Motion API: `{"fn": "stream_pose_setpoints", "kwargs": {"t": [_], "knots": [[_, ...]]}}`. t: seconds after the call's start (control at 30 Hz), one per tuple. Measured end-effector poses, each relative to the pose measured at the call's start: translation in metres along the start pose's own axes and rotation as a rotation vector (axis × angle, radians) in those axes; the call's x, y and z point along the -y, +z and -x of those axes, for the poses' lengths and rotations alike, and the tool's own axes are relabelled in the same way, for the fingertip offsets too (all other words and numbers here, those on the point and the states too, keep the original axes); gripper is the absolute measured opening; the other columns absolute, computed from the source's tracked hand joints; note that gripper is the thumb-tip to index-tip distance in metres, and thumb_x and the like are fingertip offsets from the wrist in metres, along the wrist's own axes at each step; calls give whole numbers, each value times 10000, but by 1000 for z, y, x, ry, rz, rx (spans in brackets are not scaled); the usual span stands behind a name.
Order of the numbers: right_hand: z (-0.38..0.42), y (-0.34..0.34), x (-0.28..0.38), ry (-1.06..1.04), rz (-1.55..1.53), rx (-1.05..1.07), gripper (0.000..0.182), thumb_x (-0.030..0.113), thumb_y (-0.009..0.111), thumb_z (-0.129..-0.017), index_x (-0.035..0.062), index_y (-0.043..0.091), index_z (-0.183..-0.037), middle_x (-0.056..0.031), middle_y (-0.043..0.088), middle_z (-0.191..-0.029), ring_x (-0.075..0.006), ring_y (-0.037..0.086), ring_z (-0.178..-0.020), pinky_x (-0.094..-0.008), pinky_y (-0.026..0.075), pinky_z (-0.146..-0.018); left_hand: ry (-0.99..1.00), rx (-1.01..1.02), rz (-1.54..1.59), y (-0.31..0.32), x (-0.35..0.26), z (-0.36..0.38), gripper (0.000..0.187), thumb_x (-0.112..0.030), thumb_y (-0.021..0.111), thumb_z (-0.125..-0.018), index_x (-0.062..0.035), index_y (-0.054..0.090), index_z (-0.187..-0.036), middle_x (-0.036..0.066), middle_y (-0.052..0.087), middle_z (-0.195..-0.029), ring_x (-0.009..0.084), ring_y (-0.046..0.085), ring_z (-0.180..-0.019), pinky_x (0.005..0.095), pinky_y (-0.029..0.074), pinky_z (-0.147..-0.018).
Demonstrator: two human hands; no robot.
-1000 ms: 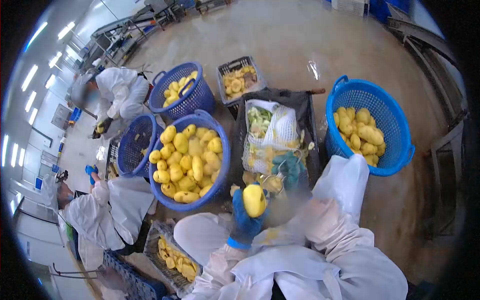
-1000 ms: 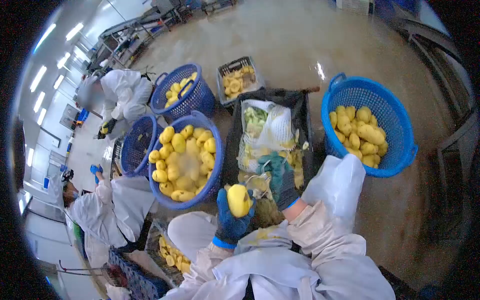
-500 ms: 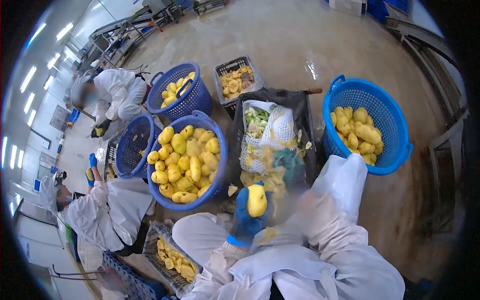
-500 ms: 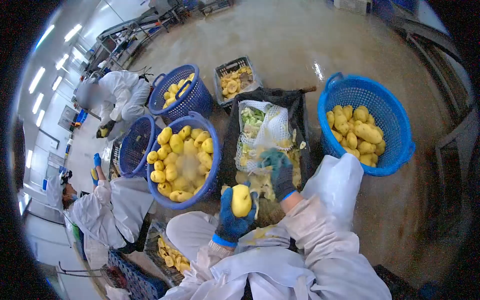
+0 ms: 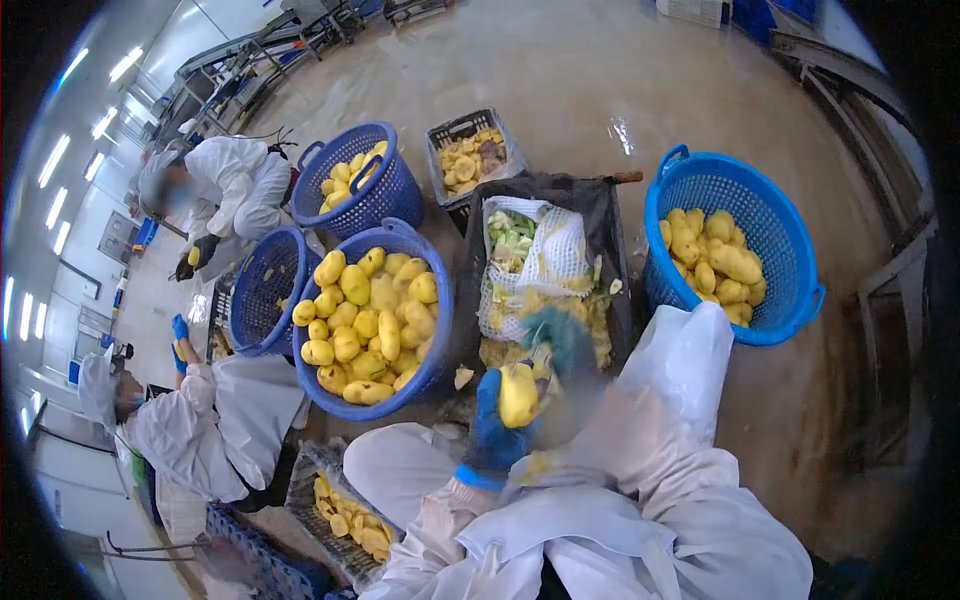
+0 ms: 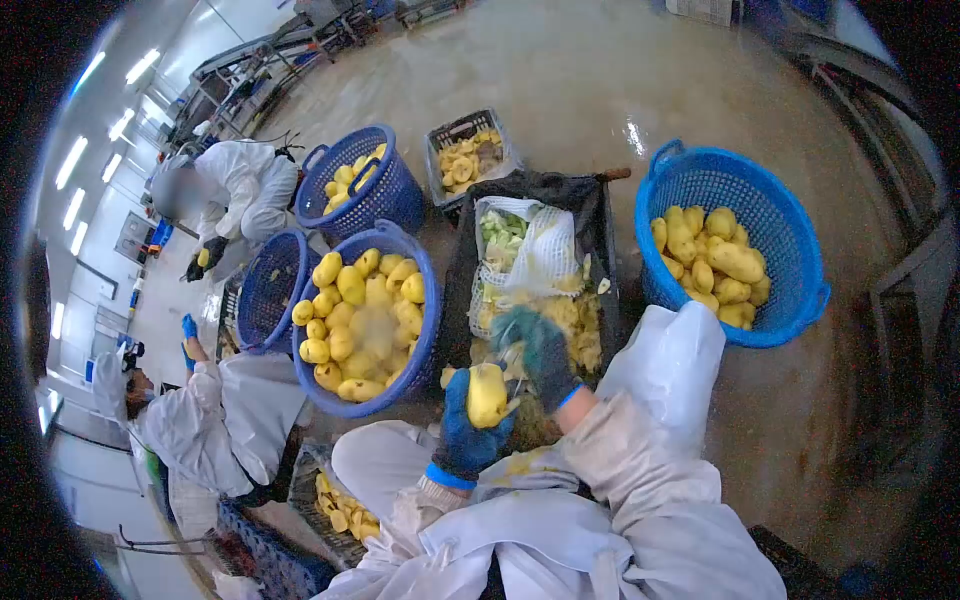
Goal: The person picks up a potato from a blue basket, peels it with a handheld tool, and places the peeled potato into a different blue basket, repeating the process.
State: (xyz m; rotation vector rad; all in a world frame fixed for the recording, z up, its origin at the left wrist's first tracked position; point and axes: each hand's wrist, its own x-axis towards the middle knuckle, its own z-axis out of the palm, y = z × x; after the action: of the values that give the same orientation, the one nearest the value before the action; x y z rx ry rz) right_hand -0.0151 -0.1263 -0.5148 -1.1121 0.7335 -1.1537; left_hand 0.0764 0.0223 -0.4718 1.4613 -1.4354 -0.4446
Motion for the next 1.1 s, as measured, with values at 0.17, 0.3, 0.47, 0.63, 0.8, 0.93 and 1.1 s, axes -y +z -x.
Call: {"fn": "stream_pose_setpoints", "kwargs": {"t": [0.17, 0.3, 0.47, 0.63, 0.8, 0.93, 1.1], "knots": [[13, -3, 46, 63, -112, -87, 297, 305, 517, -957, 44, 629, -873, -53, 655, -803, -125, 603, -678, -286, 498, -632, -431, -156, 416, 9, 34, 21, 482, -127, 657, -853, -96, 424, -1274, 130, 567, -1179, 226, 585, -1052, 382, 506, -866], [34, 19, 49, 267, -260, 43, 323, 325, 480, -967, 49, 636, -906, -46, 649, -797, -132, 601, -670, -283, 497, -643, -862, -224, 1396, -1, -11, -17, 331, -338, 585, -904, -144, 540, -1168, 67, 597, -1099, 229, 586, -1045, 375, 502, -876], [10, -3, -2, 114, -273, 44, 335, 316, 436, -980, 50, 640, -963, -32, 622, -771, -134, 580, -639, -280, 493, -636, -840, -419, 1524, -1, -11, -9, 359, -206, 615, -878, -92, 487, -1194, 91, 586, -1106, 216, 580, -1039, 360, 499, -880], [17, 3, -2, 4, -100, -28, 299, 279, 450, -970, 41, 630, -957, -39, 614, -798, -130, 582, -731, -288, 494, -671, -791, -315, 1415, -1, -19, -12, 463, 56, 658, -761, -45, 457, -1166, 116, 583, -1063, 194, 596, -964, 304, 501, -836], [41, 36, 54, 195, -241, 7, 214, 210, 492, -951, 42, 626, -945, -34, 617, -769, -147, 593, -705, -297, 498, -667, -340, -138, 590, 4, -21, -2, 421, 35, 673, -757, -25, 468, -1120, 93, 598, -1050, 170, 608, -895, 287, 503, -788], [-8, -16, -41, 124, -594, -100, 214, 206, 499, -951, 29, 616, -982, -42, 622, -783, -146, 601, -716, -286, 491, -661, -751, -126, 1242, -9, -21, -5, 457, 60, 669, -746, -25, 463, -1144, 115, 601, -1083, 179, 608, -908, 284, 508, -787], [27, 13, 30, 146, -353, 118, 274, 268, 515, -947, 19, 616, -1000, -61, 621, -828, -143, 596, -715, -288, 492, -666, -517, -214, 1126, 2, -20, 1, 362, -111, 631, -855, -49, 491, -1183, 111, 608, -1100, 219, 603, -968, 313, 524, -794]]}}
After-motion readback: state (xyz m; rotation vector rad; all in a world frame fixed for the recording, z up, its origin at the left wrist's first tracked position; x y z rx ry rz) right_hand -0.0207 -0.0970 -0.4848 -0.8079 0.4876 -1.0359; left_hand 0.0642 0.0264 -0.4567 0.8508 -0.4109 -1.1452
